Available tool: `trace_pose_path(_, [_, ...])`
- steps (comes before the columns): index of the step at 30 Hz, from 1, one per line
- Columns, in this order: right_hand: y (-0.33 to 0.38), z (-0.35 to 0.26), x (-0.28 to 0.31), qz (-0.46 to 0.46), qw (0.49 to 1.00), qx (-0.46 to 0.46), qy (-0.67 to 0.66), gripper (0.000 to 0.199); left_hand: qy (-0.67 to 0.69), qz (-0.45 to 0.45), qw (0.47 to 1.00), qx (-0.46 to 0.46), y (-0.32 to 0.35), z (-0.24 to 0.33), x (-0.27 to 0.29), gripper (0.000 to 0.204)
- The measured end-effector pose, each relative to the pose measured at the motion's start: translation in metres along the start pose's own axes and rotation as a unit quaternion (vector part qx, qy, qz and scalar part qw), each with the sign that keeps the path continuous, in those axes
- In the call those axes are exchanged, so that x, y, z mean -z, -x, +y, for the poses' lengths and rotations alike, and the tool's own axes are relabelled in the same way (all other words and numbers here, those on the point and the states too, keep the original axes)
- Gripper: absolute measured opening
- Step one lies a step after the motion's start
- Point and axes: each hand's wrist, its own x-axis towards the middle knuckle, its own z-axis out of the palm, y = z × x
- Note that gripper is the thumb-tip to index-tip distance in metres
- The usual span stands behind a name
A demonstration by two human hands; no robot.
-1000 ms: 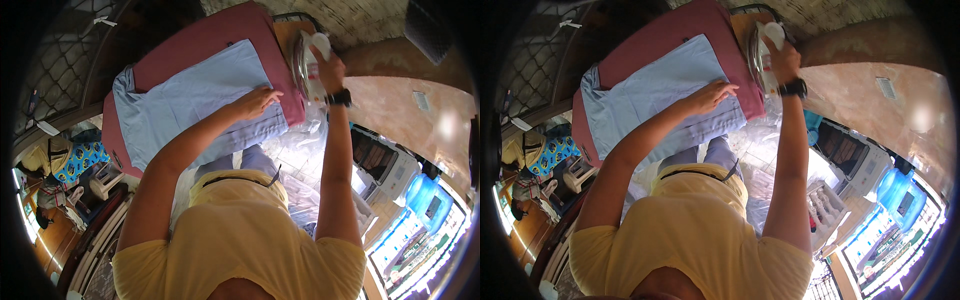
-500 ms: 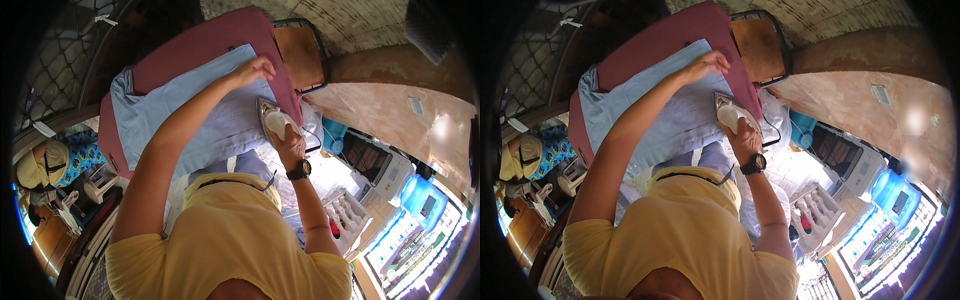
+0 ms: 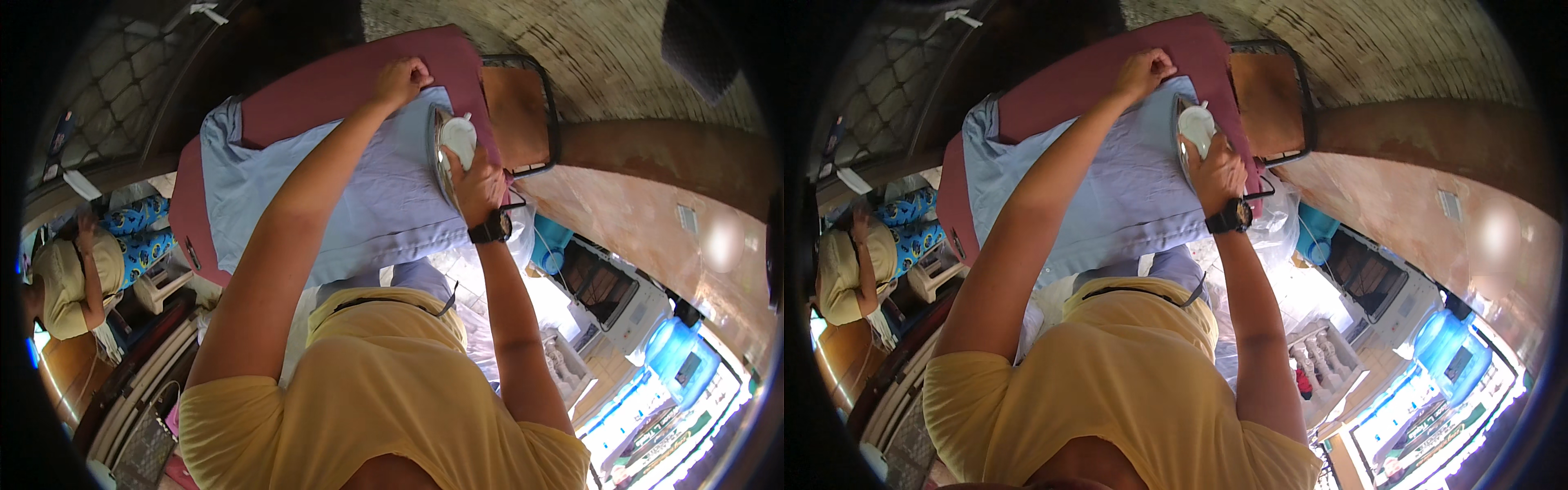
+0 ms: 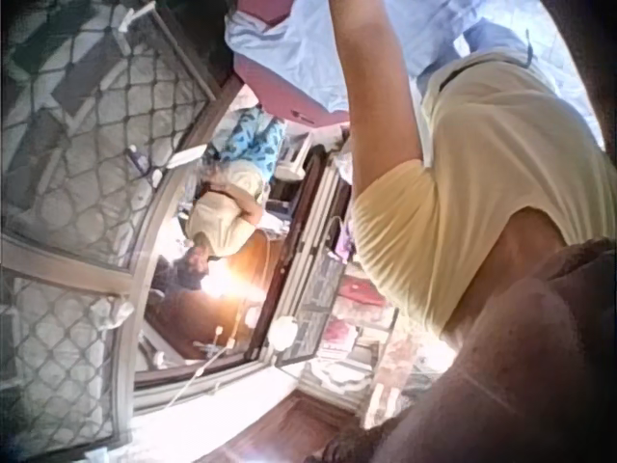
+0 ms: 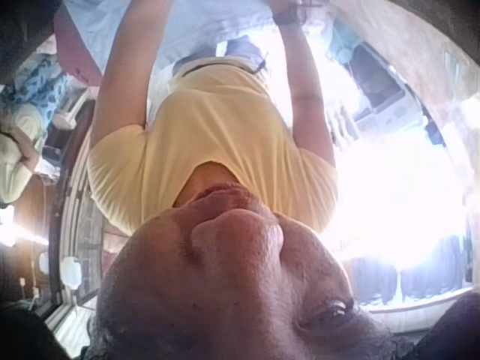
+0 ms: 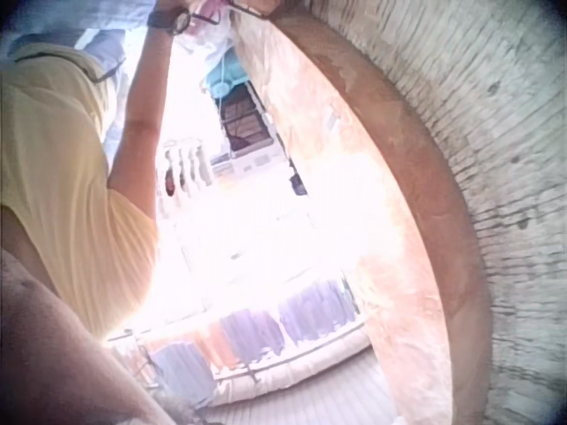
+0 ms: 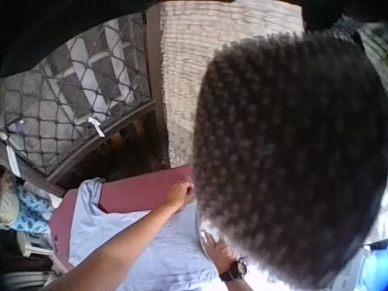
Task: The person irons a light blue shirt on an ironing board using an iron, moving the iron across the fabric and flipping the shirt over to iron different sections.
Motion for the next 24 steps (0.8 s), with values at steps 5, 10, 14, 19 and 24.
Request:
trace_pose_path(5, [-0.047,-0.019,-0.026,-0.009,0.999,-0.02,0.042,0.058,0.179,0.047,0.982,-0.034,0.018,-0.06,0.055,0.013])
trace_pose_path(10, [-0.048,-0.013,-0.029,0.004,0.996,0.021,0.083,0.058,-0.014,-0.059,0.998,0.028,0.091,-0.092,0.148,0.018])
trace_pose_path(14, [-0.054,-0.008,-0.029,-0.071,0.997,0.001,0.015,0.058,-0.091,-0.013,0.995,0.044,0.14,-0.101,0.153,0.027])
trace_pose_path(19, [-0.049,0.015,-0.032,-0.113,0.989,0.002,-0.091,0.055,-0.156,0.139,0.977,-0.037,0.131,-0.063,0.086,0.032])
trace_pose_path(24, [-0.035,0.016,0.017,-0.242,0.938,0.083,-0.234,0.046,-0.128,0.16,0.976,0.08,0.121,-0.051,0.068,0.035])
